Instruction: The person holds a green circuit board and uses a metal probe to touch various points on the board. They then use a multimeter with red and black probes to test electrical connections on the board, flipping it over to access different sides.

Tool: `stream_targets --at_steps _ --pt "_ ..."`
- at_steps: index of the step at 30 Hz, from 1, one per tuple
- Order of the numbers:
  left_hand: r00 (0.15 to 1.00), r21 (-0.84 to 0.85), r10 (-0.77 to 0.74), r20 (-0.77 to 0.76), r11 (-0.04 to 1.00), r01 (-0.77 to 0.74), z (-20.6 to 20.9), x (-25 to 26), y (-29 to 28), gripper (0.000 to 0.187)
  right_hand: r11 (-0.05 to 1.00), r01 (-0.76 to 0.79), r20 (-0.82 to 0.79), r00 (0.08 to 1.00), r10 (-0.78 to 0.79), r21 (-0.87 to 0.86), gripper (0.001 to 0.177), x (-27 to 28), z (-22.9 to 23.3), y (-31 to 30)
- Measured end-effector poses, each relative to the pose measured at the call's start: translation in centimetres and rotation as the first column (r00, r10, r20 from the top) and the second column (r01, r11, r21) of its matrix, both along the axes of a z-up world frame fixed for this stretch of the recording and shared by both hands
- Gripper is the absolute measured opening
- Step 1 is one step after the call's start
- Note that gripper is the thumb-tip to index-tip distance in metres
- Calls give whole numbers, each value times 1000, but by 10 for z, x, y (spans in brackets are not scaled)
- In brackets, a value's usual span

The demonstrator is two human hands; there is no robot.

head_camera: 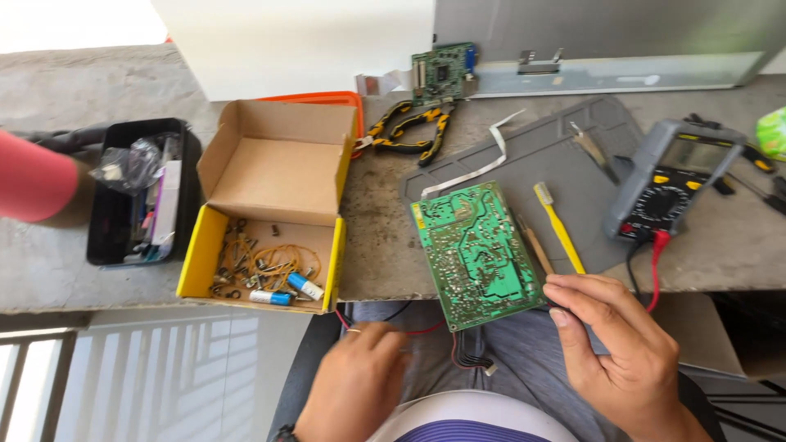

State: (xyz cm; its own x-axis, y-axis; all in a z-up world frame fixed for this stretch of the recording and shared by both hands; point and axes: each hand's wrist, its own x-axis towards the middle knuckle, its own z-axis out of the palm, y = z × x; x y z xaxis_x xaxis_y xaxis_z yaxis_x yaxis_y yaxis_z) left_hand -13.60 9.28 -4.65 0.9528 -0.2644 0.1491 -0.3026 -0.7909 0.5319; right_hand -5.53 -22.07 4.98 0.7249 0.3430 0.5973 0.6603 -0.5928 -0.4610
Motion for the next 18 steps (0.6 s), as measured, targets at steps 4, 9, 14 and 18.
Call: stream_targets --at_steps 4,9,14,18 --pt "989 362 147 24 921 -146 -43 -2 18 53 997 67 -78 995 -64 29 17 -20 -5 -6" --pt "988 378 157 1 914 -146 -52 1 23 30 993 -101 -135 985 109 68 19 -35 -13 11" --pt "973 -4 -212 -88 977 213 20 -5 13 29 984 -159 -152 974 170 82 18 -39 -3 13" --pt "808 -433 -563 -176 781 450 60 -21 2 31 987 -85 -207 972 112 135 18 -43 4 7"
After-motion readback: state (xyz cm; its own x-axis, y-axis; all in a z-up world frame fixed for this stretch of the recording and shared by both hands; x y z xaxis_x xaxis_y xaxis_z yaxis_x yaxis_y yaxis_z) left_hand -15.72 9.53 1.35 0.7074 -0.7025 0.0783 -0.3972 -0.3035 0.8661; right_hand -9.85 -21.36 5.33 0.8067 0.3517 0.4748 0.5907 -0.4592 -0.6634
